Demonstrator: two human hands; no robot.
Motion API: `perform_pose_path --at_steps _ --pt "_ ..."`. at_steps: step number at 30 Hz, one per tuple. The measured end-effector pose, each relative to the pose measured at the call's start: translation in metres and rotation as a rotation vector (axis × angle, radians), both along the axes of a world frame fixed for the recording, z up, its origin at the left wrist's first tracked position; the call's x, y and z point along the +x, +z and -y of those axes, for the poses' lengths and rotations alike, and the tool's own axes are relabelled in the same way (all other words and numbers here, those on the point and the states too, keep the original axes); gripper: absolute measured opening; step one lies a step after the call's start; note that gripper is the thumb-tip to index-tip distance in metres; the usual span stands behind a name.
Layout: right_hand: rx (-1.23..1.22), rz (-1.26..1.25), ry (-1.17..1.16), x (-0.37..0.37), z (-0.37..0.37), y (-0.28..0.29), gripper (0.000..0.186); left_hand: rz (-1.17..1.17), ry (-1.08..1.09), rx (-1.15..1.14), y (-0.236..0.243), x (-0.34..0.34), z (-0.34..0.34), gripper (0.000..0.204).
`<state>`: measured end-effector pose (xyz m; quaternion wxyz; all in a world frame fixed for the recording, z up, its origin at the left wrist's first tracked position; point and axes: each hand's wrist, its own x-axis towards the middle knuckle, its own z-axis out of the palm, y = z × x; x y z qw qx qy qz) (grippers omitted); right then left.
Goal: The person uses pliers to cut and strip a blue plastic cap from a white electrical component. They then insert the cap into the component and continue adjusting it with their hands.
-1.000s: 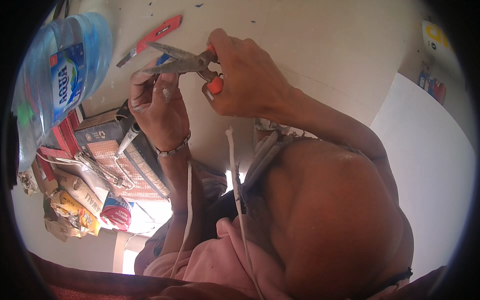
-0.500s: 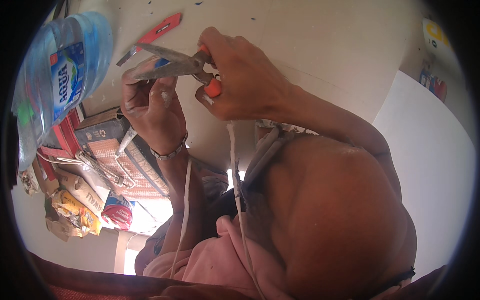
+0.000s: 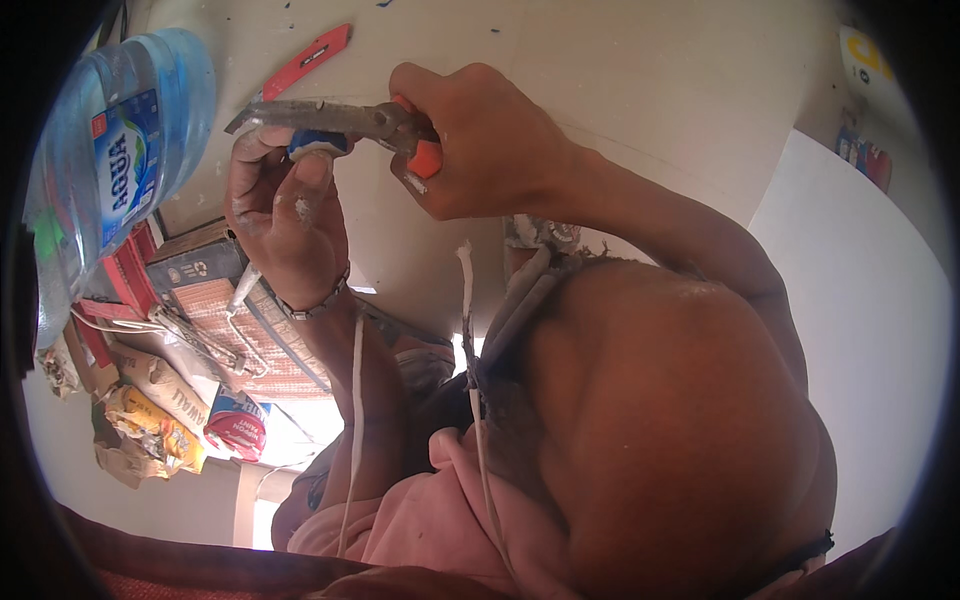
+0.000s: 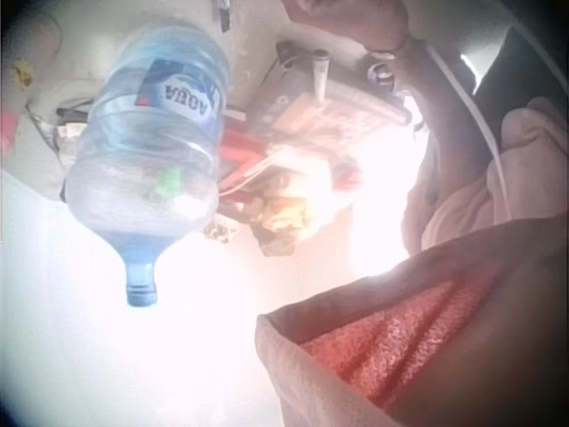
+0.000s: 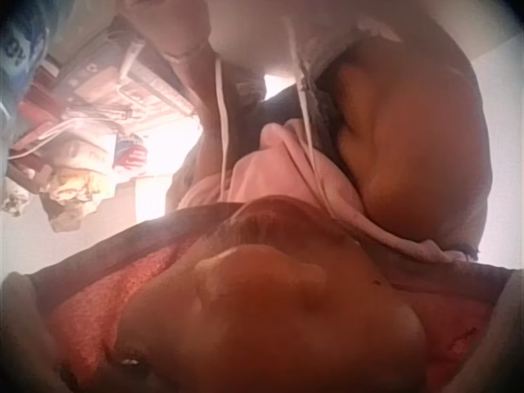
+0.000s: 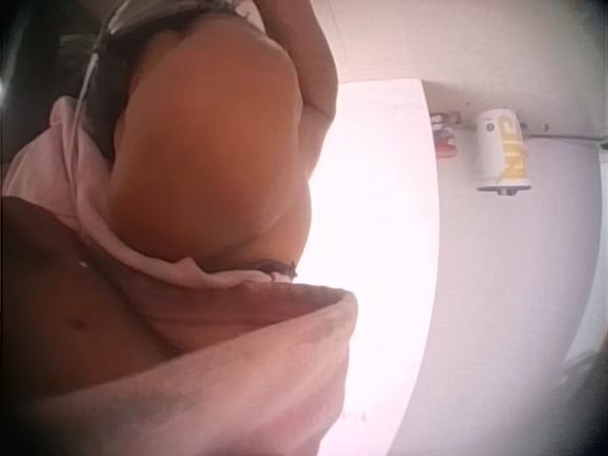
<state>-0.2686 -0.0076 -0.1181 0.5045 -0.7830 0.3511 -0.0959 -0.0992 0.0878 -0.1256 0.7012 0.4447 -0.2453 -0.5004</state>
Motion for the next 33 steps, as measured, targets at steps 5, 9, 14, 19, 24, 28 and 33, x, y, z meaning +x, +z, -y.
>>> perform_pose_path --at_steps 5,9,14,19,24,28,33 --pt "-0.025 0.109 -0.066 0.0 0.0 -0.009 0.044 -0.189 -0.051 -0.071 -0.008 0.003 0.005 0.029" --pt "-0.036 0.098 -0.057 0.001 0.0 -0.005 0.048 -0.288 -0.035 -0.004 -0.003 -0.001 0.008 0.029" --pt "-0.147 0.096 -0.03 0.003 0.0 0.0 0.048 -0.214 -0.052 0.009 -0.005 0.0 0.004 0.028" --pt "-0.176 0.092 -0.02 0.001 0.0 -0.001 0.043 -0.071 -0.057 -0.004 -0.007 0.005 0.001 0.027" --pt "-0.193 0.037 0.037 0.001 0.003 0.005 0.043 0.018 -0.082 -0.006 -0.009 0.009 -0.001 0.028" --pt "-0.176 0.055 0.01 -0.001 0.001 -0.001 0.04 -0.058 -0.086 -0.029 -0.007 0.011 -0.003 0.031" --pt "-0.082 0.035 -0.033 -0.004 -0.002 -0.004 0.035 -0.059 -0.108 -0.021 -0.002 0.008 -0.003 0.032"
